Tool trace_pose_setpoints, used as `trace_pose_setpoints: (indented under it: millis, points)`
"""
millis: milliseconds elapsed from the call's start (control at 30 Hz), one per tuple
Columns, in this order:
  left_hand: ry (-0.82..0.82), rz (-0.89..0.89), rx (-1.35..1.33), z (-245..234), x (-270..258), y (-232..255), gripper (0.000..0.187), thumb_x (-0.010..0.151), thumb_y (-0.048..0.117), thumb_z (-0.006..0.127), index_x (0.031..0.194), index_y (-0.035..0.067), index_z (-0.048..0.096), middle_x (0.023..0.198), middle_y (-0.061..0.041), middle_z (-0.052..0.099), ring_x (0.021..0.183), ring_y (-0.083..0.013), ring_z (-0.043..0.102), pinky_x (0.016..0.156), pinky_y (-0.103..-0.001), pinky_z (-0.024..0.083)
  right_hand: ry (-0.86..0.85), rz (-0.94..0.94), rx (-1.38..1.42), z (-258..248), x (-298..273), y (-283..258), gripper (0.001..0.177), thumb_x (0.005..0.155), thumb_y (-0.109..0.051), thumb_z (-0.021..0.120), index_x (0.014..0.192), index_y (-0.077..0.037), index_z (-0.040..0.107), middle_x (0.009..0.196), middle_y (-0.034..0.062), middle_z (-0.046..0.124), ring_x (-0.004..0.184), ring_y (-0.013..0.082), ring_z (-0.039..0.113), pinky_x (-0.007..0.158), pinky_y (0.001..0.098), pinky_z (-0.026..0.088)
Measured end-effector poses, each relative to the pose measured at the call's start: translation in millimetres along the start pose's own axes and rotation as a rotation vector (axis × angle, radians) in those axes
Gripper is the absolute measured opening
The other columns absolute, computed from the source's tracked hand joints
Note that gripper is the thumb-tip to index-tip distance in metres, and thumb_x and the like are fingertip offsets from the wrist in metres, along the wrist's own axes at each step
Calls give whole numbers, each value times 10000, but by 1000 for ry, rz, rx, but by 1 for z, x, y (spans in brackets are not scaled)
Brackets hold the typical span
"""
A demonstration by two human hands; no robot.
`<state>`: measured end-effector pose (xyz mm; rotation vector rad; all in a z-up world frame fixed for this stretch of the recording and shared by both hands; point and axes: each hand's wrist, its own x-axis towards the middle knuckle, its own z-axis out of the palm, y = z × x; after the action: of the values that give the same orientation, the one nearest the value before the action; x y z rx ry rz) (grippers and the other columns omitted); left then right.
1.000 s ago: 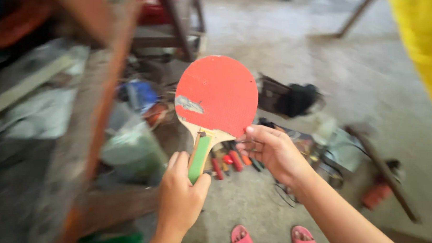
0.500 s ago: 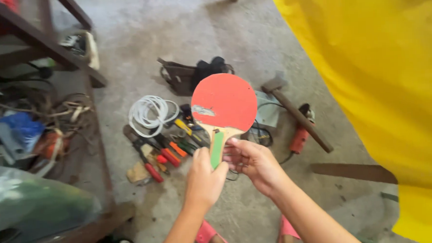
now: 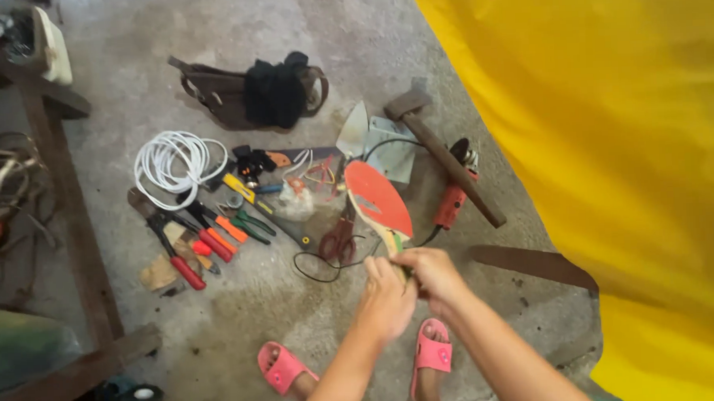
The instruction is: Sorting and examining various hand tools and equipment on a workbench and floor.
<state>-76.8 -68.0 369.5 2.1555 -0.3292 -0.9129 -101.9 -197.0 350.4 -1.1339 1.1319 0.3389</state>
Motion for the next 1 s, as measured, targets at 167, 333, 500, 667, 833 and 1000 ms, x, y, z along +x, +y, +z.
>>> trace_pose_setpoints:
  millis: [167, 333, 500, 667, 833, 1000]
  points:
    - [-164, -53, 78, 26, 60, -34, 673, 945, 559, 593, 1279, 3, 414, 1359, -315, 412, 1180, -524, 528, 975, -566, 447, 20, 125, 101, -64, 86, 27, 160, 887, -85, 697, 871, 74, 707, 725, 163, 709, 545, 229, 632, 404, 346, 432]
    - [11, -139, 62, 33, 115, -100, 587, 912, 532, 604, 1194, 25, 509, 1294, -289, 540, 1163, -485, 580, 960, -536, 474, -47, 31, 95, -107, 169, 63, 135, 873, -72, 634, 885, 40, 708, 778, 160, 722, 622, 217, 694, 383, 317, 357]
    - [166, -196, 28, 44, 153, -180, 503, 893, 449, 692, 1068, -4, 560, 1052, -273, 665, 1020, -454, 647, 867, -509, 503, -14, -62, 1, -118, 253, 99, 143, 950, -97, 625, 933, 41, 661, 810, 129, 688, 648, 207, 656, 517, 343, 525]
    - [251, -55, -68, 64, 176, -273, 428, 879, 351, 716, 1039, -12, 555, 938, -209, 679, 889, -369, 679, 785, -455, 529, -5, -142, 51, -121, 341, 139, 144, 970, -140, 650, 992, 2, 644, 818, 96, 675, 658, 180, 642, 547, 320, 521]
    - [274, -94, -90, 63, 184, -300, 392, 881, 338, 699, 1058, 13, 570, 918, -173, 694, 846, -299, 692, 778, -413, 549, 31, -201, 140, -104, 376, 139, 202, 961, -131, 656, 1117, -25, 585, 897, 76, 667, 686, 169, 648, 575, 317, 555]
    - [363, -31, 17, 68, 194, -327, 351, 913, 308, 708, 1048, 6, 589, 997, -172, 674, 906, -302, 666, 811, -413, 520, 84, -230, 62, -88, 399, 138, 253, 969, -153, 634, 1201, -76, 569, 949, 49, 649, 682, 151, 623, 556, 312, 521]
